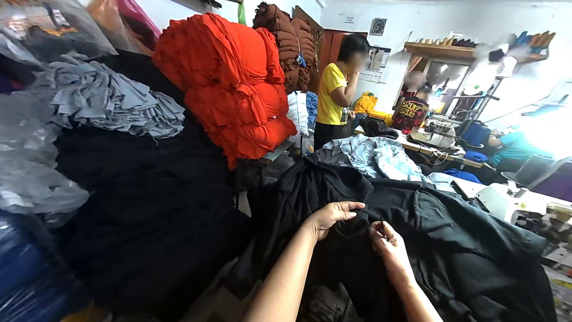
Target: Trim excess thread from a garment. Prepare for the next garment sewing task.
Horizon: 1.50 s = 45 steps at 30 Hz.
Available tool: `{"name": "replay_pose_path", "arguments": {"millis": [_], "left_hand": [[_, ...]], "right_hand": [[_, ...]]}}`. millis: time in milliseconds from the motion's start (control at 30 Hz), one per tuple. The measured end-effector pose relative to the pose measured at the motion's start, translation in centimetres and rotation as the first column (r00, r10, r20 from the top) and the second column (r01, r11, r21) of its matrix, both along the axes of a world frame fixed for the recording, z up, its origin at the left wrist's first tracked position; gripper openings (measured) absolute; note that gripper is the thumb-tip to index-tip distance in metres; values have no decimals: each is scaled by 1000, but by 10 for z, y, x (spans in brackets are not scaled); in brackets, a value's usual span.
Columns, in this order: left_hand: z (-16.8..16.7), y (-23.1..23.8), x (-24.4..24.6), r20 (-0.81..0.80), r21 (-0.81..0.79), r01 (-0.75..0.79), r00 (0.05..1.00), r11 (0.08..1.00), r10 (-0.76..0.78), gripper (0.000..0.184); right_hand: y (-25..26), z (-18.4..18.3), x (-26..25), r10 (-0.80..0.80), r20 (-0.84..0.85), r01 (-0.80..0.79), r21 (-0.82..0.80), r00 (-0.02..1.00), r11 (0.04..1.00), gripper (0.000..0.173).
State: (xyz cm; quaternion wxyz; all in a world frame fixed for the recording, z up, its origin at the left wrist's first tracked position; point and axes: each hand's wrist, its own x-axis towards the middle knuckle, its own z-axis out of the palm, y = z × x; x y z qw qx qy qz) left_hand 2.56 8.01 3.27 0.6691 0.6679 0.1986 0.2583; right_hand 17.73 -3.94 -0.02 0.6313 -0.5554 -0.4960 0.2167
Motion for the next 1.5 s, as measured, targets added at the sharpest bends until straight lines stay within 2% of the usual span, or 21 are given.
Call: {"name": "replay_pose_path", "arguments": {"millis": [100,167,333,433,533,633,767,933,1100,1200,1367,1500], "left_hand": [[-2,1,-1,43,-10,-7,999,1000,8,32],[-4,1,-1,61,-21,-15,998,1000,16,31],[-3,-1,-2,59,12,-24,998,1000,24,31],[-3,-2,-3,58,8,-33,998,999,32,32],[-4,-1,-2,61,7,-32,998,999,32,33],[-4,-3,-2,50,23,-38,998,999,37,34],[0,-8,-4,43,41,-48,998,998,46,36],[-1,-4,3,117,-51,-23,993,998,29,33],[1,-5,4,74,-52,8,997,999,-4,33],[3,-5,0,-7,47,4,1000,999,-4,38],[-2,-3,1,-70,142,-33,997,989,43,42],[-13,10,-2,15,130,17,1000,991,-19,42]], "right_hand": [[-4,7,-1,49,-264,-34,62,963,997,14],[-4,7,3,91,-370,-52,115,925,992,16],[-7,6,4,109,-391,-76,100,914,992,25],[-9,3,8,189,-410,-146,133,892,980,25],[-11,0,15,295,-357,-250,168,886,954,23],[-8,0,14,244,-309,-219,116,919,969,35],[-10,6,1,104,-280,-95,46,954,994,15],[-10,8,2,75,-149,-78,-15,986,997,5],[-4,3,4,9,122,2,-91,992,996,25],[-5,10,-3,-7,209,37,-142,978,989,30],[-3,9,-7,-41,259,63,-80,965,995,24],[-4,8,-8,-27,232,42,-61,972,997,23]]}}
